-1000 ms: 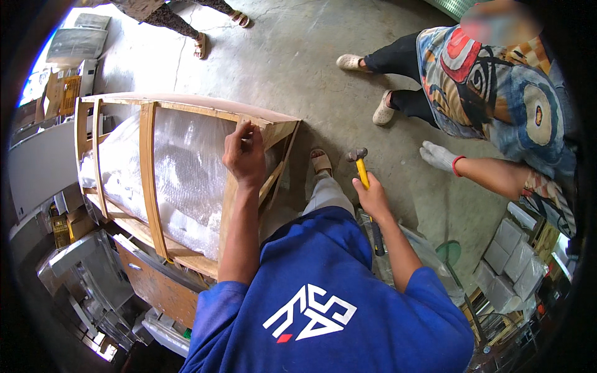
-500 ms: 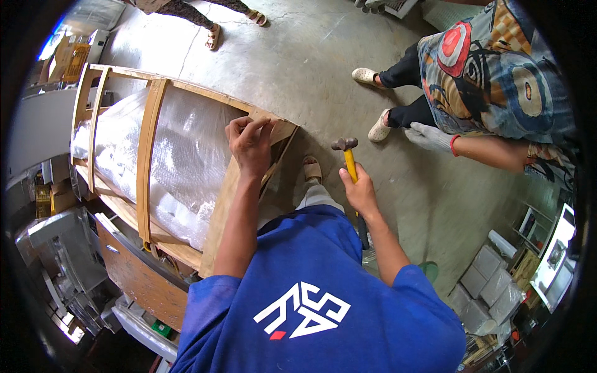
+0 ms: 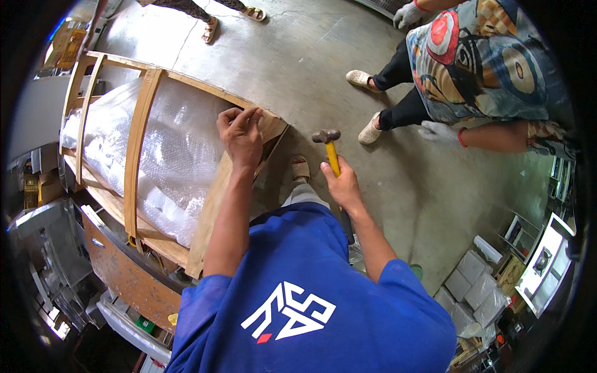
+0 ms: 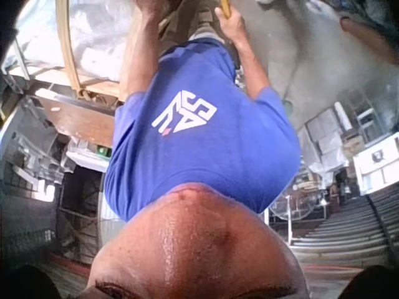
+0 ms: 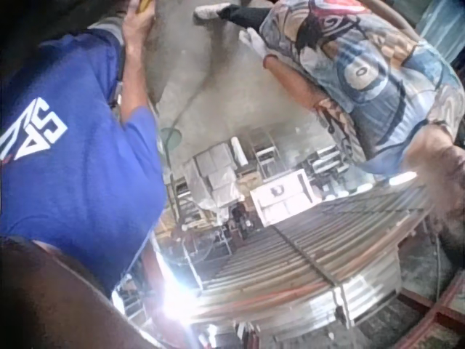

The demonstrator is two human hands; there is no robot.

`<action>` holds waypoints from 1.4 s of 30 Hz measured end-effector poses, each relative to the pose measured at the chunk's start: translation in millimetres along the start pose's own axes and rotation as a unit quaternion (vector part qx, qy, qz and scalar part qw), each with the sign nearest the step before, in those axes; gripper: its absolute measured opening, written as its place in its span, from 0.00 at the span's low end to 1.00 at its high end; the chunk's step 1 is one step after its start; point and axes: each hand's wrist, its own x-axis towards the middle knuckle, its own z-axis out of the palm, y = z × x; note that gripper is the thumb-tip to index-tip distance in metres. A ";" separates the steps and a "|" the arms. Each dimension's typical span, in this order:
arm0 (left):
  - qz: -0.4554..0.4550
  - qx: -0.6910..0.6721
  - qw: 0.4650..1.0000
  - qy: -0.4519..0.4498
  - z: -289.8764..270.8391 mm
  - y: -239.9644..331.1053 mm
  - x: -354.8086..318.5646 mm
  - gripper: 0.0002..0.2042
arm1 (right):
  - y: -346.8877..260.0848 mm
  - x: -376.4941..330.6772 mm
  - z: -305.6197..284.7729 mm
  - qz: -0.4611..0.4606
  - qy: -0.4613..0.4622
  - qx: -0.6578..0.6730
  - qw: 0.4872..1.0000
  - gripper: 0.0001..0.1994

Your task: The person assembles a wooden frame around a bubble-wrapped item using a hammer and nails. They position the frame, hammer nails into the wood, and adjust the frame as needed.

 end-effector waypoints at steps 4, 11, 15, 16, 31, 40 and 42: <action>0.005 0.013 1.000 -0.009 -0.6 -2.0 2.0 0.06 | 1.4 1.0 6.3 -0.012 0.002 0.009 1.000 0.20; 0.058 0.075 0.995 0.007 -0.6 -2.4 2.8 0.07 | -17.8 -3.7 2.1 -0.046 -0.002 0.032 0.998 0.17; 0.015 0.042 0.999 -0.010 -1.5 2.9 4.0 0.07 | -64.9 0.5 -9.0 -0.142 -0.016 0.021 0.990 0.17; 0.017 0.046 0.999 -0.011 -2.0 5.2 2.8 0.07 | -76.0 2.3 -10.8 -0.167 -0.026 -0.008 0.985 0.17; -0.023 0.096 0.995 -0.005 -2.6 13.7 1.3 0.09 | -138.3 46.8 6.0 -0.285 -0.093 -0.212 0.930 0.19; -0.032 0.100 0.994 -0.010 -4.5 26.1 4.0 0.07 | -139.7 40.9 1.5 -0.285 -0.077 -0.227 0.928 0.19; -0.029 0.104 0.994 -0.006 -4.6 27.0 2.5 0.07 | -135.4 40.8 0.0 -0.295 -0.065 -0.236 0.923 0.19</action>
